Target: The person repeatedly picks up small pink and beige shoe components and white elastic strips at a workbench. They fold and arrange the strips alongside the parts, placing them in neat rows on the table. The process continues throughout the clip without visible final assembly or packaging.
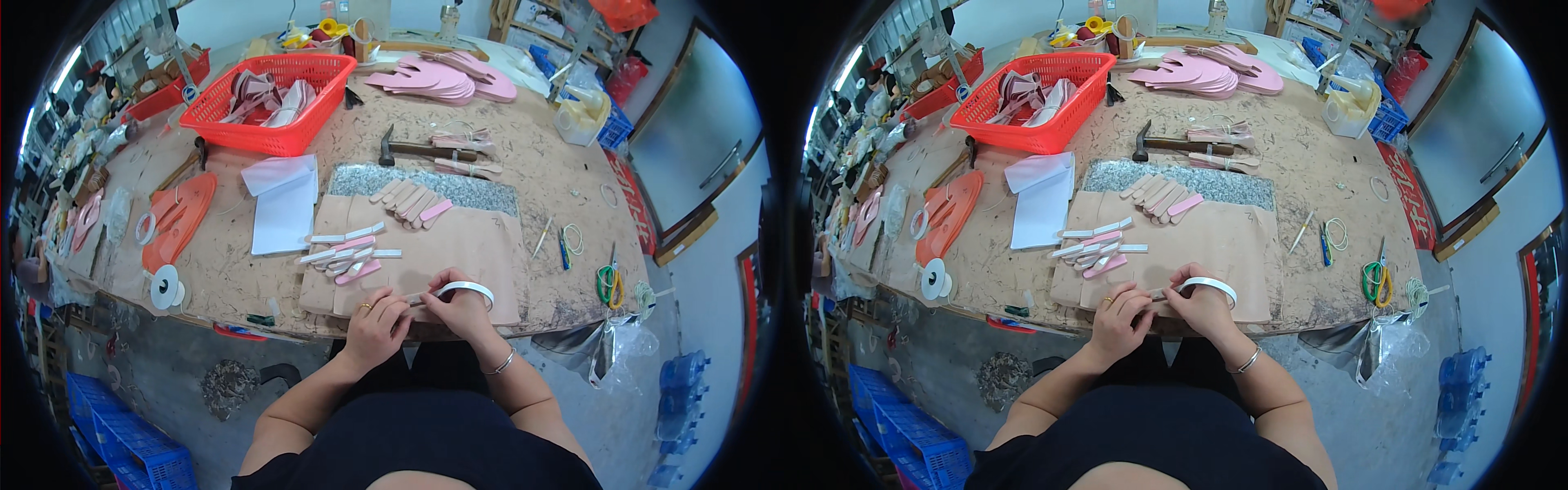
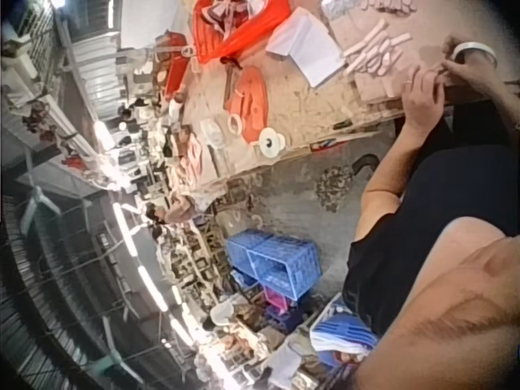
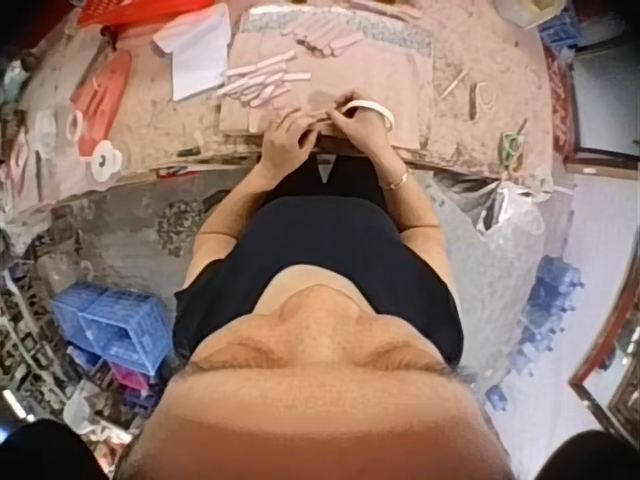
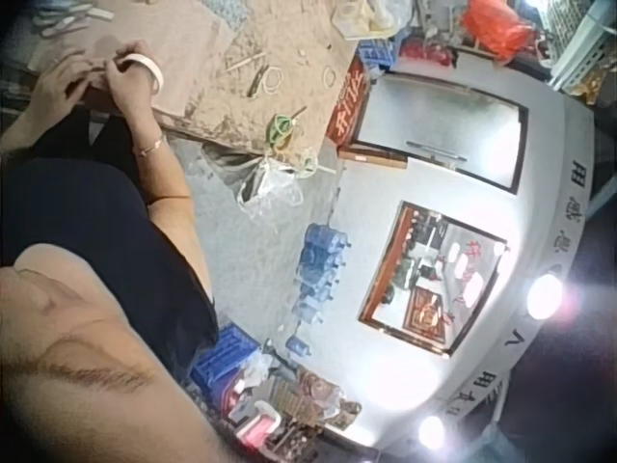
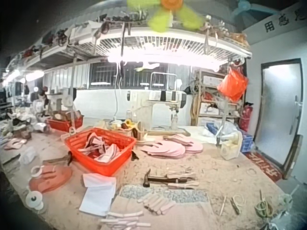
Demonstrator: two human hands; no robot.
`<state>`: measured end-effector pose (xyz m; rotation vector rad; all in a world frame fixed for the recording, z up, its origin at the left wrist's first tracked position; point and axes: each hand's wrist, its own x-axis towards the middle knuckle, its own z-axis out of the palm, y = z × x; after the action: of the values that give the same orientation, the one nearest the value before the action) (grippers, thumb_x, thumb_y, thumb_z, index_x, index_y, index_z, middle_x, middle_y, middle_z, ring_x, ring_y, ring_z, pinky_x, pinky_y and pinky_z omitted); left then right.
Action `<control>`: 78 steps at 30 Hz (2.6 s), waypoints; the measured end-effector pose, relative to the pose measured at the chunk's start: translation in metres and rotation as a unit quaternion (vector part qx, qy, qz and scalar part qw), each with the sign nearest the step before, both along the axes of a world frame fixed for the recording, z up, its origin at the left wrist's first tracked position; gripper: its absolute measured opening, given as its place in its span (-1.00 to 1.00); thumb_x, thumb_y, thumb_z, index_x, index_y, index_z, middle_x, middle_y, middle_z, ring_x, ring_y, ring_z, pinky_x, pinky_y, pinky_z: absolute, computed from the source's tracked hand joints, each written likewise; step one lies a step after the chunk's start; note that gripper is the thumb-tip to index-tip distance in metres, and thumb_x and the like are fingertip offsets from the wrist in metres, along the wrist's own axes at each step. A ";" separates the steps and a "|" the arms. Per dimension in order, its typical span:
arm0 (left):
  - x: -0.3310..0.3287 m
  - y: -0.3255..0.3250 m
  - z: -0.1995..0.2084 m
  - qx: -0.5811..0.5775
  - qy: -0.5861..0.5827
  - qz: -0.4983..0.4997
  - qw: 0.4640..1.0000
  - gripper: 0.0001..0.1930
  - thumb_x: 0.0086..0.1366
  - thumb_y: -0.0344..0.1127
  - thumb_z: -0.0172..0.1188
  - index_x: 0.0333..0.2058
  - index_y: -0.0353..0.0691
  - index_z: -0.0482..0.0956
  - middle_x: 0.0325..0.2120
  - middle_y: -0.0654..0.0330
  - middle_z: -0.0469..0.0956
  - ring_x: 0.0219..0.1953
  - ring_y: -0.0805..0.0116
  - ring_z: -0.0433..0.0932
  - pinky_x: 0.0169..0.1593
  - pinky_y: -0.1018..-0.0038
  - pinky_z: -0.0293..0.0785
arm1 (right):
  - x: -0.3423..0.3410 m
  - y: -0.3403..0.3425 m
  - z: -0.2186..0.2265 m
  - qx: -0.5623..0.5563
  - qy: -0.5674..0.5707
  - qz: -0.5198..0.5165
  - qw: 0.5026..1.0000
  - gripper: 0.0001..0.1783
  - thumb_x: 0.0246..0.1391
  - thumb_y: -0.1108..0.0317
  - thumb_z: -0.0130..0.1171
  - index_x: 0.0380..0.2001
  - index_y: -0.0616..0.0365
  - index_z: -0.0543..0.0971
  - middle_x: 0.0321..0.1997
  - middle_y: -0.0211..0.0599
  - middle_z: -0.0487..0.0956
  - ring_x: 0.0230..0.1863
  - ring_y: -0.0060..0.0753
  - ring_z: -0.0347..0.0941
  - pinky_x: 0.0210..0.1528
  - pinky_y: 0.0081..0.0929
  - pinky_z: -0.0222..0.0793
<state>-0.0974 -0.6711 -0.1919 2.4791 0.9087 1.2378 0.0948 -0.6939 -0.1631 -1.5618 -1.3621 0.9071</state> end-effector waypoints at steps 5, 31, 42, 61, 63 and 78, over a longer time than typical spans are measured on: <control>-0.003 -0.001 -0.006 0.013 0.009 0.002 1.000 -0.66 0.05 -0.39 0.39 -0.17 -0.18 0.54 -0.17 0.19 0.59 0.02 0.08 0.53 0.08 0.24 0.44 | -0.002 0.001 0.002 -0.022 -0.015 0.002 1.000 -0.69 0.00 0.36 0.42 -0.26 0.21 0.50 -0.36 -0.38 0.57 -0.34 -0.60 0.52 -0.29 -0.59 0.46; 0.006 -0.009 -0.003 0.045 0.133 0.054 0.989 -0.47 0.05 -0.10 0.42 0.00 -0.13 0.56 -0.02 0.22 0.46 0.11 0.16 0.40 0.17 0.19 0.24 | 0.054 -0.016 0.009 0.108 -0.180 -0.087 0.974 -0.80 -0.08 0.31 0.44 -0.52 0.18 0.63 -0.54 -0.25 0.55 -0.44 -0.21 0.50 -0.35 -0.31 0.42; 0.005 -0.009 -0.002 0.051 0.133 0.056 0.988 -0.46 0.07 -0.07 0.41 0.01 -0.13 0.56 -0.03 0.21 0.46 0.11 0.17 0.41 0.13 0.22 0.27 | 0.046 -0.009 0.002 0.144 -0.283 -0.079 0.945 -0.83 -0.13 0.39 0.43 -0.56 0.17 0.60 -0.45 -0.20 0.56 -0.32 -0.07 0.49 -0.20 -0.19 0.43; 0.040 -0.004 0.009 -0.058 0.000 -0.004 0.998 -0.89 0.24 -0.34 0.18 -0.25 -0.06 0.59 -0.38 0.31 0.55 -0.15 0.30 0.53 0.17 0.05 0.10 | 0.032 -0.033 0.007 0.221 -0.087 -0.031 0.971 -0.85 -0.06 0.53 0.43 -0.48 0.25 0.60 -0.40 -0.22 0.59 -0.43 -0.39 0.50 -0.36 -0.52 0.40; 0.030 -0.001 0.015 -0.028 -0.004 0.007 1.000 -0.92 0.21 -0.34 0.18 -0.31 -0.07 0.59 -0.41 0.29 0.55 -0.20 0.28 0.53 0.16 0.04 0.10 | 0.022 -0.033 0.008 0.230 -0.070 -0.012 0.971 -0.85 -0.07 0.53 0.44 -0.48 0.25 0.61 -0.38 -0.21 0.59 -0.39 -0.38 0.53 -0.32 -0.52 0.43; -0.038 0.088 0.039 -0.037 0.071 0.146 0.986 -0.66 0.20 -0.27 0.29 -0.04 -0.14 0.62 -0.20 0.18 0.65 -0.03 0.15 0.54 0.15 0.12 0.24 | 0.041 -0.034 -0.003 0.348 -0.179 -0.081 0.917 -0.83 -0.03 0.66 0.29 -0.34 0.21 0.60 -0.33 -0.15 0.58 -0.24 -0.13 0.55 -0.17 -0.35 0.47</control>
<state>-0.1352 -0.5829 -0.1532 2.4649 1.3702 1.0926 0.1358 -0.7278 -0.1659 -1.2686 -1.5476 -0.0088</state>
